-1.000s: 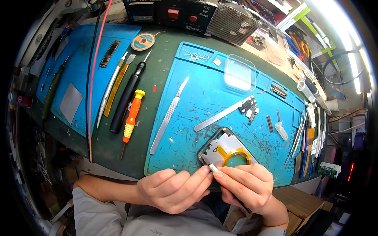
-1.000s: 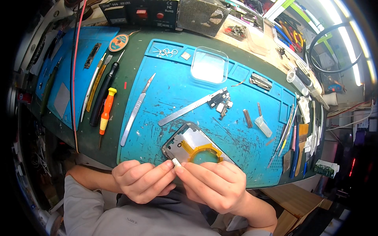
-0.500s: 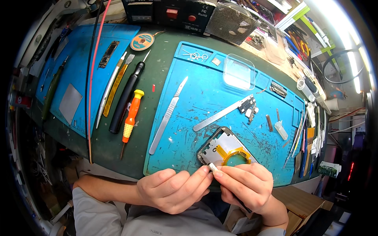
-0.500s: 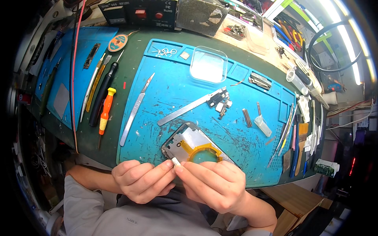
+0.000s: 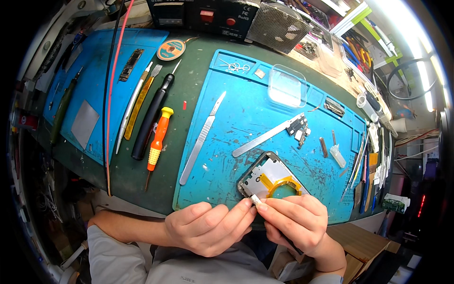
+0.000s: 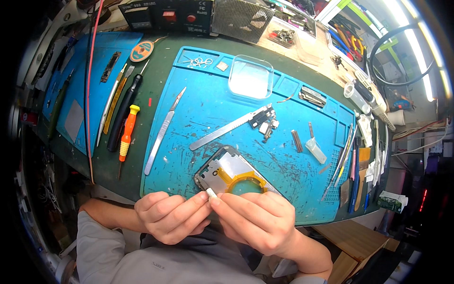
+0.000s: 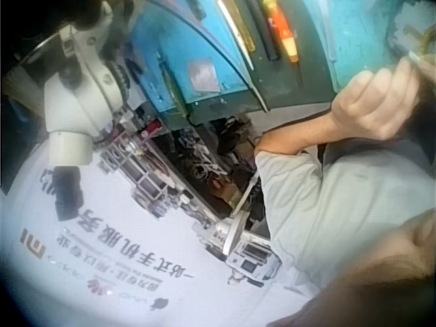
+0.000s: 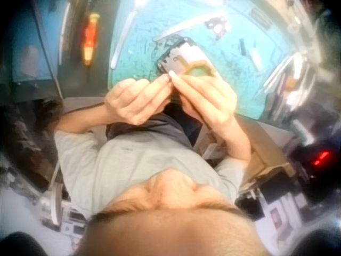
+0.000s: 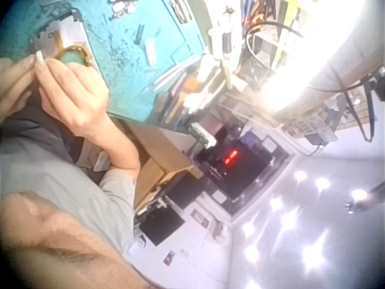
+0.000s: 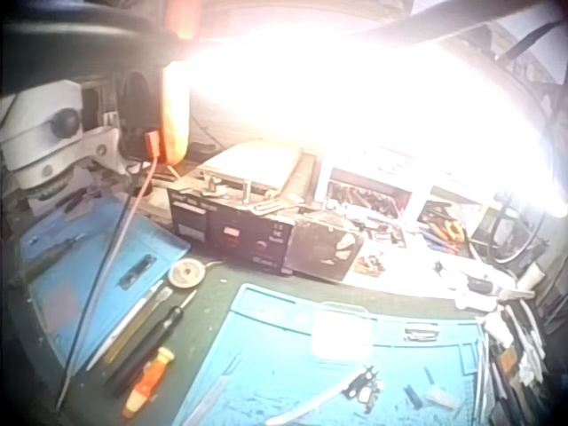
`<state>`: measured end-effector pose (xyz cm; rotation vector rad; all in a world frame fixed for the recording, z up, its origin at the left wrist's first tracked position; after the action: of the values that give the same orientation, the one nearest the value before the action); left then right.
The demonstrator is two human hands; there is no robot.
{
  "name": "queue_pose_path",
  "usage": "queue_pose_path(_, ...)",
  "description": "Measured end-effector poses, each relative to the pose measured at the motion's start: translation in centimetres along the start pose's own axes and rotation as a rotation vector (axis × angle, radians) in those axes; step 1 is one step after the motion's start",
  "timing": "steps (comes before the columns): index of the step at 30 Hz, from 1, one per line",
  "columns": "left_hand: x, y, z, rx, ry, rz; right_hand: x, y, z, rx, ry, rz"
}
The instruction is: The person uses a small brush to clean the interior of a disassembled smartphone frame. They repeatedly brush along the edges and around the camera module area, then rotate the frame to access different sides.
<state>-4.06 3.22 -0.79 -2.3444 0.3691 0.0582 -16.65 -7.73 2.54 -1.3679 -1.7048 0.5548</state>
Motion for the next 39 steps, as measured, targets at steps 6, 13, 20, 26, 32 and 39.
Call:
queue_pose_path(6,0.03,-0.03,0.09,0.006,-0.005,0.004,0.02,-0.02,-0.20,0.012,0.014,-0.010)
queue_pose_path(13,0.01,-0.01,0.05,0.001,-0.005,0.005,-0.01,0.01,-0.05,0.002,0.007,-0.012)
queue_pose_path(20,-0.02,-0.04,0.02,0.009,0.003,0.002,-0.07,-0.01,-0.08,0.001,0.013,-0.017)
queue_pose_path(26,0.01,-0.03,0.01,0.020,0.006,-0.002,-0.05,-0.02,0.04,-0.017,0.009,-0.008)
queue_pose_path(32,-0.02,-0.01,0.04,0.012,0.006,0.001,-0.05,0.06,-0.09,-0.012,0.014,-0.017)
queue_pose_path(39,-0.01,0.04,-0.03,0.017,0.011,0.004,-0.09,0.07,-0.10,0.000,0.011,-0.025)
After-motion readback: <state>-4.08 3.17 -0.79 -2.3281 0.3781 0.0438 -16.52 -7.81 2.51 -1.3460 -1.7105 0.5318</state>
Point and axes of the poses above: each hand's wrist, its own z-axis away from the middle knuckle, its own y-axis out of the palm, x = y × z, the point moved 7 cm from there along -z, towards the middle knuckle, and after that the axes turned 8 degrees about -y, right-handed, at the moved point
